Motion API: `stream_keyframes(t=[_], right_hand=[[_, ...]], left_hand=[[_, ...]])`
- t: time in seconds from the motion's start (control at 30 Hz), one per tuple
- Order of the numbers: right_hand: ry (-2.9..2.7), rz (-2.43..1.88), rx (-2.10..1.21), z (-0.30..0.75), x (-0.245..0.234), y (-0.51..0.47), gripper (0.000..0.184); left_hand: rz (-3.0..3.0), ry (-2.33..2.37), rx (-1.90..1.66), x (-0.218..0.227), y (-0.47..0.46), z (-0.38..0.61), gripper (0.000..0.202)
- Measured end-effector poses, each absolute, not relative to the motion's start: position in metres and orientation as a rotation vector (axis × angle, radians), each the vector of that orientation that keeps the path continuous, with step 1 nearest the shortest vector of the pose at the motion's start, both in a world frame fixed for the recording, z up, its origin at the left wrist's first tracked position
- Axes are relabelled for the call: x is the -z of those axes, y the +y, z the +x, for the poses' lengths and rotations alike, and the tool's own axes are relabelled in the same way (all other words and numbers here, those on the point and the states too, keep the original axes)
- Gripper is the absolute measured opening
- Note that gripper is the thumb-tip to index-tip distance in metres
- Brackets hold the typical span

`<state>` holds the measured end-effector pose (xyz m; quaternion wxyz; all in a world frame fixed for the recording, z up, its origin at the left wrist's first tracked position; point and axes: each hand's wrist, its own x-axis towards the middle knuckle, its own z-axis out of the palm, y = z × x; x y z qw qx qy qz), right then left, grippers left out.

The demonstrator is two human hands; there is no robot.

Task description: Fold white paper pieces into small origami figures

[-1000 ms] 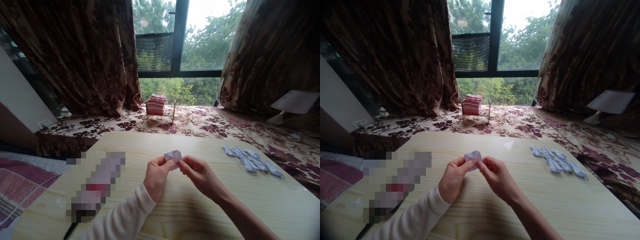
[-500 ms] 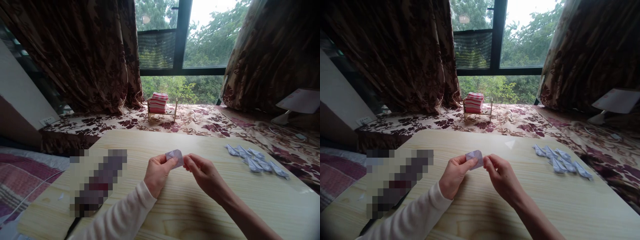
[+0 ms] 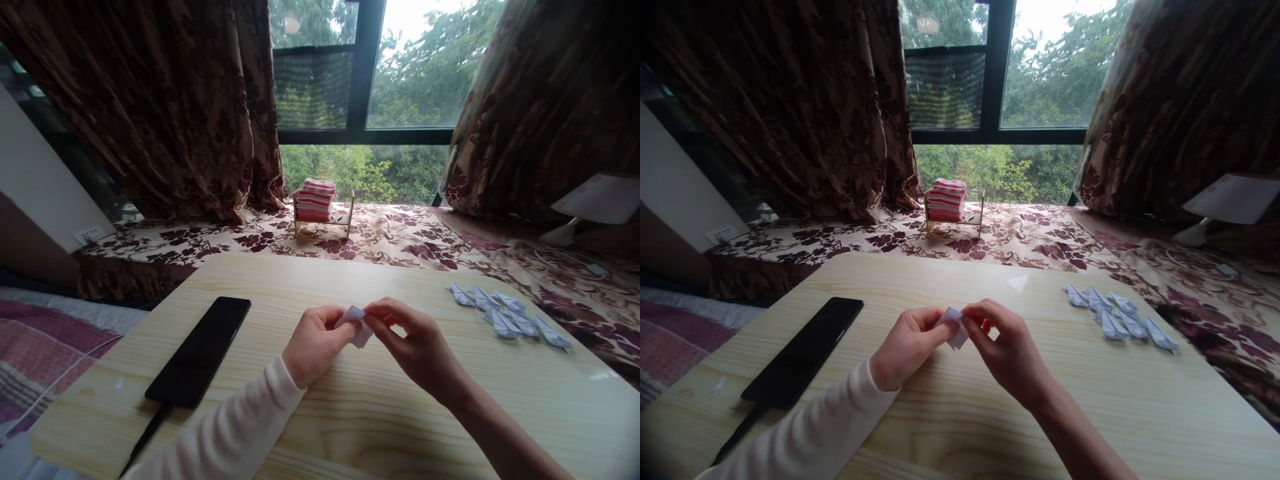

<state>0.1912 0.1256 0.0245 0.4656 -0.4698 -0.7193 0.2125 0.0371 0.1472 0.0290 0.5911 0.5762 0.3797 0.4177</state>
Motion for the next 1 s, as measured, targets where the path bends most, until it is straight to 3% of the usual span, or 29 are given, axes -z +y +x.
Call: stream_keyframes(t=[0.17, 0.33, 0.53, 0.63, 0.83, 1.0], right_hand=[[-1.709, -1.262, -0.576, 0.191, -0.016, 0.127, 0.015], [-1.694, -1.318, -0.548, 0.197, -0.012, 0.128, 0.017], [-1.618, -1.333, -0.587, 0.198, -0.014, 0.128, 0.019], [-1.565, -1.338, -0.618, 0.2, -0.011, 0.129, 0.023], [-1.409, -1.352, -0.699, 0.205, -0.007, 0.133, 0.03], [-1.256, -1.334, -0.803, 0.206, -0.017, 0.135, 0.032]], left_hand=[[1.531, 0.983, -0.91, -0.041, 0.145, 0.012, 0.024], [2.134, 1.556, -0.967, -0.052, 0.129, -0.073, 0.03], [2.35, 2.032, -0.628, -0.039, 0.112, -0.141, 0.045], [2.362, 2.049, -0.594, -0.038, 0.109, -0.144, 0.044], [2.317, 1.996, -0.95, -0.062, 0.114, -0.125, 0.039], [2.029, 1.502, -1.142, -0.069, 0.13, -0.058, 0.034]])
